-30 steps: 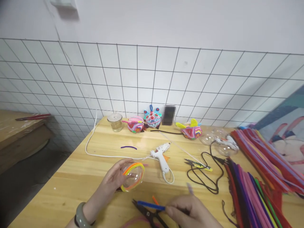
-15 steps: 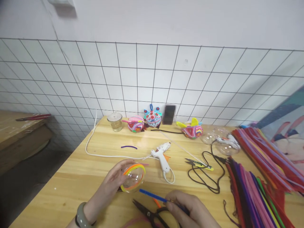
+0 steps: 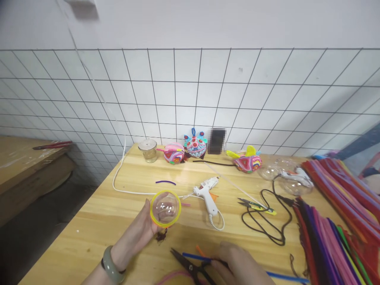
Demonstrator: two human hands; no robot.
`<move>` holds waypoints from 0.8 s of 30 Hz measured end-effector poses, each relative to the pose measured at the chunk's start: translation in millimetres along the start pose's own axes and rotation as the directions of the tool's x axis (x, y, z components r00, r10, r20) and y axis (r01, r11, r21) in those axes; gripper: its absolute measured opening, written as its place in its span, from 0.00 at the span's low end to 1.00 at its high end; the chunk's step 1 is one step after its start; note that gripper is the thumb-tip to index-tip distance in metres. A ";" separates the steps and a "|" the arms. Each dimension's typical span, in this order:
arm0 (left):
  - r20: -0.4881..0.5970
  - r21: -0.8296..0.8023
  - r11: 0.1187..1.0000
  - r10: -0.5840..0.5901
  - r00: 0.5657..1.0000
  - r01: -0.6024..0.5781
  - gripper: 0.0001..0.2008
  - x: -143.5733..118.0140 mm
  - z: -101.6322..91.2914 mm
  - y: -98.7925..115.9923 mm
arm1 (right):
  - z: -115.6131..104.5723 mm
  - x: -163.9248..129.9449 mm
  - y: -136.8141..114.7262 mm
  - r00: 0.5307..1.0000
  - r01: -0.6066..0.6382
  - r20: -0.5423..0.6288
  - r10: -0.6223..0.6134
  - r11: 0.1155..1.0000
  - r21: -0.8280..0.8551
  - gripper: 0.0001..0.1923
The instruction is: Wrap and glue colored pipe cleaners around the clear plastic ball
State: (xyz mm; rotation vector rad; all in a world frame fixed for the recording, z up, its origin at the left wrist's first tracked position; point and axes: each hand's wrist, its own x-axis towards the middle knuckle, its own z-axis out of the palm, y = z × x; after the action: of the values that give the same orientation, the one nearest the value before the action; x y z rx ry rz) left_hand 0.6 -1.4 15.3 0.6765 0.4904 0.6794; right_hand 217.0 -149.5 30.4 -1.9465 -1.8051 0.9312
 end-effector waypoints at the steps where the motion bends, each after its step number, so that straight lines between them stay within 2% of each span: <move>1: 0.016 0.014 1.000 0.002 1.000 -0.003 0.29 -0.6 -1.0 -0.4 | 0.5 1.0 -0.4 1.000 0.009 -0.006 -0.009 1.000 0.019 0.13; 5: 0.092 0.099 0.995 0.011 0.996 -0.020 0.35 -1.7 -3.3 -1.7 | 1.7 4.0 -2.6 0.999 0.037 -0.021 -0.035 0.995 0.091 0.12; 9: 0.124 0.179 0.982 0.045 0.991 -0.067 0.38 -1.5 -2.1 -0.6 | 3.3 6.2 -0.3 0.998 0.062 -0.027 -0.061 0.997 0.053 0.13; 12: 0.072 0.250 0.966 0.045 0.996 -0.062 0.40 -1.5 -1.4 -0.4 | 3.8 7.2 3.4 0.994 0.066 -0.083 -0.065 0.998 0.004 0.13; 17: -0.029 0.290 0.956 0.054 0.998 -0.043 0.54 -2.2 0.0 -4.7 | 7.3 8.0 8.0 0.979 0.065 -0.198 -0.055 0.997 0.048 0.14; 21: 0.032 0.320 0.946 0.044 0.999 -0.052 0.49 -3.4 2.5 -7.5 | 20.0 11.0 9.2 0.960 0.112 -0.268 -0.078 0.987 0.116 0.17; 24: 0.148 0.319 0.946 0.010 0.989 -0.058 0.39 -4.3 5.8 -7.2 | 32.5 14.9 5.2 0.949 0.125 -0.305 -0.074 0.981 0.152 0.32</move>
State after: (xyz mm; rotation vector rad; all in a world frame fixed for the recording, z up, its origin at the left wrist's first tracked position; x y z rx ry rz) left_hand 4.1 -10.9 14.9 1.0387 0.4603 0.5815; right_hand 199.5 -142.0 -0.3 -1.7646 -1.5812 0.6896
